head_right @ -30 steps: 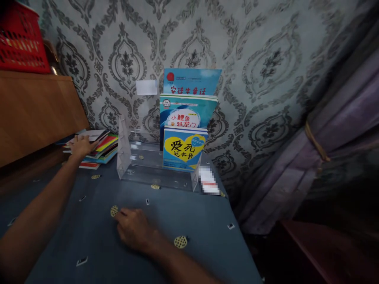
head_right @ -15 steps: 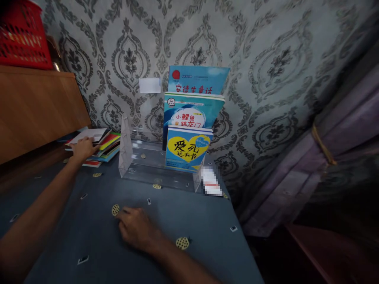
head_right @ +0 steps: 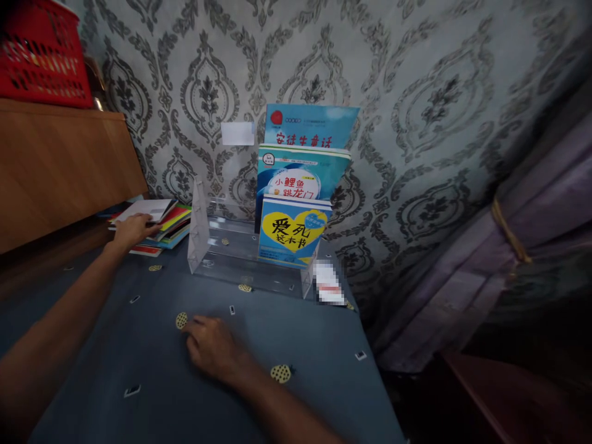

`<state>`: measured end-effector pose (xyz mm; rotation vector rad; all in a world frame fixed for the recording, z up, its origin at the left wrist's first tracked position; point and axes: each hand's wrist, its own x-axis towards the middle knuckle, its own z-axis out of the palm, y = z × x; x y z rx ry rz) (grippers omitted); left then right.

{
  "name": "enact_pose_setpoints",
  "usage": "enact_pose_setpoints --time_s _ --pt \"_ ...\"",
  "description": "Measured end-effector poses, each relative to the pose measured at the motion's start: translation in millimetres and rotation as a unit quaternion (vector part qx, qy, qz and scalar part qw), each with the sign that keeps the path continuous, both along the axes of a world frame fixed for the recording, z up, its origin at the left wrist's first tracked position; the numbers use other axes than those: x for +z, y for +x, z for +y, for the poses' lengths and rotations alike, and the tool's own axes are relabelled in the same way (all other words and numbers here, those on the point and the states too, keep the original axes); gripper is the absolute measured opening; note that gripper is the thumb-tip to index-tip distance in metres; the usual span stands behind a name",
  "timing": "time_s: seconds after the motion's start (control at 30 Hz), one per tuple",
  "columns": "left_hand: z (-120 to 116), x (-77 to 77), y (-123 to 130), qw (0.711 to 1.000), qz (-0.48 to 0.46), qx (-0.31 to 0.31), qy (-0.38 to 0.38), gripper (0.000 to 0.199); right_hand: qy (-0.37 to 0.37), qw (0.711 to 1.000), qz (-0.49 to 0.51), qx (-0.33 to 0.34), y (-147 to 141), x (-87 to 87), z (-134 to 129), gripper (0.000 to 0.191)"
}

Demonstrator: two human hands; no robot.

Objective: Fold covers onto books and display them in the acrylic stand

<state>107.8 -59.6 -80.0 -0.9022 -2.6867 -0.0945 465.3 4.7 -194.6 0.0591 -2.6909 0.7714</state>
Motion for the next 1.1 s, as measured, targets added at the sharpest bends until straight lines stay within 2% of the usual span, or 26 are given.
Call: enact_pose_setpoints --time_s 0.27,0.5,0.77,1.1 --pt "-5 5.3 5 0.999 0.032 -0.017 -0.026 0.045 -0.012 1.000 -0.023 -0.012 -1 -2.4 0 0.031" --pt "-6 8.4 10 0.994 0.081 -0.049 -0.054 0.045 -0.012 1.000 -0.009 -0.008 -1 -3.3 0 0.031" --pt "-15 2.9 33 0.987 0.127 -0.092 -0.048 0.044 -0.018 1.000 -0.017 -0.009 -2 -3.2 1 0.029" --pt "-33 -3.1 24 0.995 0.063 -0.053 -0.063 0.066 -0.033 0.999 -0.029 -0.010 -1 2.7 0 0.030"
